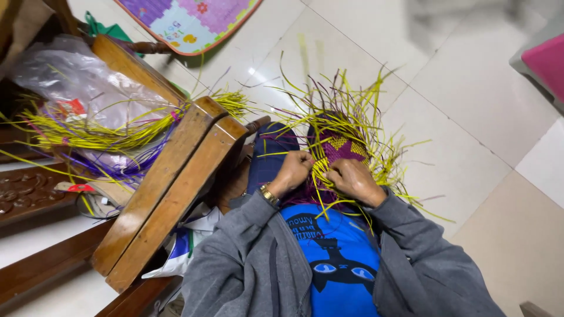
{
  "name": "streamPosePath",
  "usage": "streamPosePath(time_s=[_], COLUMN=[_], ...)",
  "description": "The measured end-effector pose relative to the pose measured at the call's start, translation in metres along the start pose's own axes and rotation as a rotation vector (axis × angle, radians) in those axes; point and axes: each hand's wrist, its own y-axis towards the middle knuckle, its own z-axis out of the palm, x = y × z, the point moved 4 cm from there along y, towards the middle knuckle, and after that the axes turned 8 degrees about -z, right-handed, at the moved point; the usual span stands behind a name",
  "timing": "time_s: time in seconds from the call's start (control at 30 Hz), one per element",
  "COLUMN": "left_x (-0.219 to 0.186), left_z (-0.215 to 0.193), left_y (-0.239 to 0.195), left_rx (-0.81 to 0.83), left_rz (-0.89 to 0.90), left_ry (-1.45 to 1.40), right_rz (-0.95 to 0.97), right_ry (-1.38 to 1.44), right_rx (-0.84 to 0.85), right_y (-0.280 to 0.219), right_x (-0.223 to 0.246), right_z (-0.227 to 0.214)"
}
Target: Weaving a decorative pattern using thin yellow and purple plastic strands while sitting on the floor.
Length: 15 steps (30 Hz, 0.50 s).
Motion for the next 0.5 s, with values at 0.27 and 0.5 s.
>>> streamPosePath(time_s=[0.27, 0.5], left_x=[0.017, 0.009], left_z=[0.014, 0.011], left_y=[0.005, 0.0], left_rx=[-0.065, -0.076], left_rz=[0.087, 0.134], left_ry=[-0.154, -0.133], right_rz=[0.024, 0.012], right_ry=[0.333, 1.123], right_rx=[-0.236, -0.151], right_y=[0.004, -0.016], right_x=[-0.03, -0.025], right_z=[0.038, -0.044])
